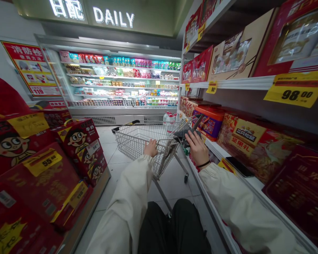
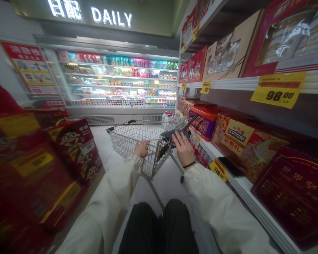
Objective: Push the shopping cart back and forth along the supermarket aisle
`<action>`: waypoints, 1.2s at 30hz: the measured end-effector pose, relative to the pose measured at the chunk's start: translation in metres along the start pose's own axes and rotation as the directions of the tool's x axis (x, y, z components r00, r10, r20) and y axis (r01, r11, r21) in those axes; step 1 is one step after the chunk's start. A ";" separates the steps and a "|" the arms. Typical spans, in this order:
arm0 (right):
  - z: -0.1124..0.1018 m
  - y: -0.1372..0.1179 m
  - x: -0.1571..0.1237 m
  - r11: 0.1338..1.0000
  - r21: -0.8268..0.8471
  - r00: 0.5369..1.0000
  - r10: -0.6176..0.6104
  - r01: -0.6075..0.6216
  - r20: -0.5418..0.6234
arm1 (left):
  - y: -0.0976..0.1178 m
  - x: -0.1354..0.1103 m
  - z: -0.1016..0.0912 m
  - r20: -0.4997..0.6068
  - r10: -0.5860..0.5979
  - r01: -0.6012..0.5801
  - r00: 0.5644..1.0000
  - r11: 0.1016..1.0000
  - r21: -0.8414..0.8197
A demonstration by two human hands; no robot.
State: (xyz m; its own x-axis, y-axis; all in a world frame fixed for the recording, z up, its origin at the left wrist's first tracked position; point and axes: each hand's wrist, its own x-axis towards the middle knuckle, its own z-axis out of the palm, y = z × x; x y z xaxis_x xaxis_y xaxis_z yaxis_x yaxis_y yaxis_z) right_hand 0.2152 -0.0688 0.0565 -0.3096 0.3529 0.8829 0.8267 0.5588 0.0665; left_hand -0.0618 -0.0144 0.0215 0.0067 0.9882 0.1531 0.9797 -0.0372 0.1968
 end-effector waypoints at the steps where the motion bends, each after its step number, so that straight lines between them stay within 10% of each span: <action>1: 0.001 0.000 0.000 1.000 -0.009 1.000 0.000 0.000 -0.008 | -0.002 0.000 0.002 -0.009 0.012 -0.012 1.000 1.000 0.001; 24: 0.002 0.048 -0.012 0.991 0.062 0.992 0.122 -0.120 -0.024 | 0.022 -0.019 0.020 -0.125 0.102 -0.105 0.987 0.994 -0.022; 36: 0.009 0.079 -0.028 0.968 -0.069 0.943 0.217 -0.242 -0.253 | 0.048 -0.060 0.045 -0.194 0.159 -0.160 0.968 0.987 0.013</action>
State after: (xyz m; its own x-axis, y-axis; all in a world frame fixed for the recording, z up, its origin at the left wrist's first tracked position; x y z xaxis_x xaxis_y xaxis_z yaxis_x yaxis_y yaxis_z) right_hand 0.2852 -0.0273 0.0331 0.0065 0.2643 0.9644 0.9076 0.4034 -0.1167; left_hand -0.0062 -0.0685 -0.0219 0.1238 0.9219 0.3671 0.9687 -0.1925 0.1568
